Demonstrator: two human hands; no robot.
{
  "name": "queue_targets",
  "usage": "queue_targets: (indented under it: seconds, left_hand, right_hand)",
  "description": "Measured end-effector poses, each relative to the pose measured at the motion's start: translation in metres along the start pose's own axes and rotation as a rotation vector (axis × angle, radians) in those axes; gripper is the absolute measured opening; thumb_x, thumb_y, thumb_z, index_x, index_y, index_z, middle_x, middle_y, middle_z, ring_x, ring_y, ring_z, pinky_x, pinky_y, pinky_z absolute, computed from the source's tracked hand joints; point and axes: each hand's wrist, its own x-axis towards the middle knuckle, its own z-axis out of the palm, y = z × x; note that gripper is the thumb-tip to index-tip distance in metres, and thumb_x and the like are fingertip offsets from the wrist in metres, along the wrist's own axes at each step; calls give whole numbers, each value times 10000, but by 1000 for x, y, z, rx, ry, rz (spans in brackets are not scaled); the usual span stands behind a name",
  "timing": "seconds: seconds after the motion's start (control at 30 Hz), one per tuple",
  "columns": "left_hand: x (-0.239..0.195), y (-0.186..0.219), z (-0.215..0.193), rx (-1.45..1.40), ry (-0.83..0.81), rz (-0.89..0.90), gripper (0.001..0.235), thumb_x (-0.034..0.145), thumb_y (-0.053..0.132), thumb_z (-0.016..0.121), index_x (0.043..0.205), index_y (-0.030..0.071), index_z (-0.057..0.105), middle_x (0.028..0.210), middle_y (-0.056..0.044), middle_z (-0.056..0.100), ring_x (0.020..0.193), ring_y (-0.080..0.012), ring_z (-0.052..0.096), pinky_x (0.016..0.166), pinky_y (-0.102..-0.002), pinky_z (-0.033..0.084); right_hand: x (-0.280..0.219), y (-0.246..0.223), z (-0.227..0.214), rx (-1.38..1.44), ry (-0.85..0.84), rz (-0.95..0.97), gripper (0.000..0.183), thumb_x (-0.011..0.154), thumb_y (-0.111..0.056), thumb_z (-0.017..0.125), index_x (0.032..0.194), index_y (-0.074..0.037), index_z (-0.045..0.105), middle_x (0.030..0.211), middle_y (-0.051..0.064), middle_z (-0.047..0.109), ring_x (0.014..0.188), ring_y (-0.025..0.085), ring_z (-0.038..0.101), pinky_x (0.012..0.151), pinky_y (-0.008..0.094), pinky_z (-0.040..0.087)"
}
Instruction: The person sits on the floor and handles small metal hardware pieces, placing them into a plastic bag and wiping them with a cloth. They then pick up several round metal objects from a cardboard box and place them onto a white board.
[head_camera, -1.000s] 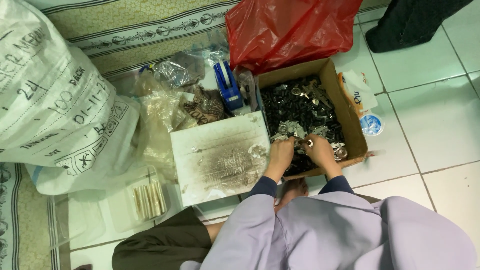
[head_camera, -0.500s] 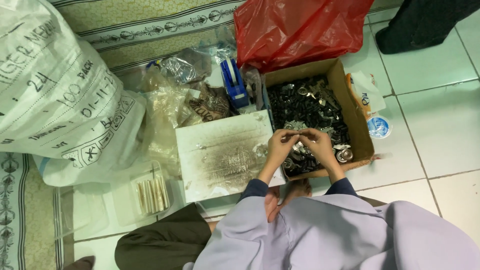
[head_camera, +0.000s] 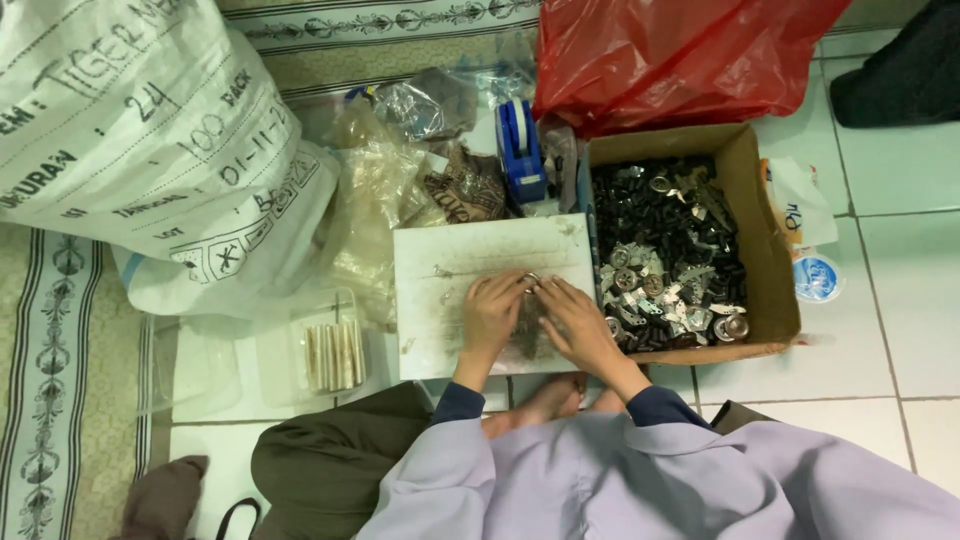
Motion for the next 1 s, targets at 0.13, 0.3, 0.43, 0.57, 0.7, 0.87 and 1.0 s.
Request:
queue_targets:
  seconds: [0.13, 0.3, 0.43, 0.57, 0.7, 0.87, 1.0]
  left_hand:
    - [-17, -19, 19, 20, 7, -46, 209, 964, 6, 659, 1129, 83, 762, 1183, -106, 755, 1141, -245, 696, 1034, -426, 489]
    - [-28, -32, 40, 22, -53, 3, 288, 954, 13, 649, 1228, 58, 724, 1252, -134, 725, 1181, -259, 678, 1063, -424, 481]
    - [-25, -29, 34, -12, -45, 6, 312, 934, 26, 665, 1241, 59, 713, 1252, -144, 716, 1193, -274, 666, 1057, -436, 480]
    - [-22, -24, 27, -53, -18, -36, 241, 969, 77, 656, 1199, 93, 727, 1187, -103, 730, 1161, -249, 676, 1027, -407, 498]
    - [-23, -27, 32, -143, 32, -202, 233, 1036, 185, 630, 1214, 50, 697, 1132, -122, 739, 1111, -255, 692, 1014, -391, 505]
    - [-24, -27, 37, -70, 49, -208, 258, 1030, 193, 645, 1243, 49, 669, 1127, -116, 729, 1115, -246, 684, 1000, -379, 516]
    - [-15, -14, 20, 19, 82, -170, 310, 1030, 215, 641, 1263, 12, 630, 1226, -172, 676, 1221, -299, 622, 1062, -427, 474]
  right_hand:
    - [2, -8, 18, -61, -145, 33, 522, 1040, -313, 555, 1511, -93, 505, 1519, 161, 530, 1410, 371, 463, 1144, 567, 355]
    - [0, -6, 25, -258, -262, 101, 541, 1083, -420, 458, 1517, -99, 500, 1526, 119, 538, 1462, 327, 416, 1199, 612, 237]
    - [-5, 4, 33, -335, -267, 88, 586, 1054, -491, 457, 1528, -147, 483, 1534, 70, 534, 1474, 294, 407, 1189, 640, 243]
    - [-1, 7, 35, -224, -185, 137, 520, 1021, -397, 551, 1481, -155, 538, 1435, 72, 611, 1394, 285, 501, 1192, 648, 242]
    - [9, 22, 45, -100, 6, 217, 269, 967, -165, 663, 1230, -166, 714, 1026, -14, 760, 1117, 184, 682, 1196, 578, 301]
    - [26, 26, 46, -97, 49, 337, 293, 946, -108, 664, 1227, -181, 704, 1004, -7, 741, 1056, 189, 680, 1175, 525, 341]
    - [18, 11, 49, -178, 61, 233, 263, 937, -166, 665, 1193, -147, 720, 1165, 58, 726, 1216, 259, 628, 1168, 543, 330]
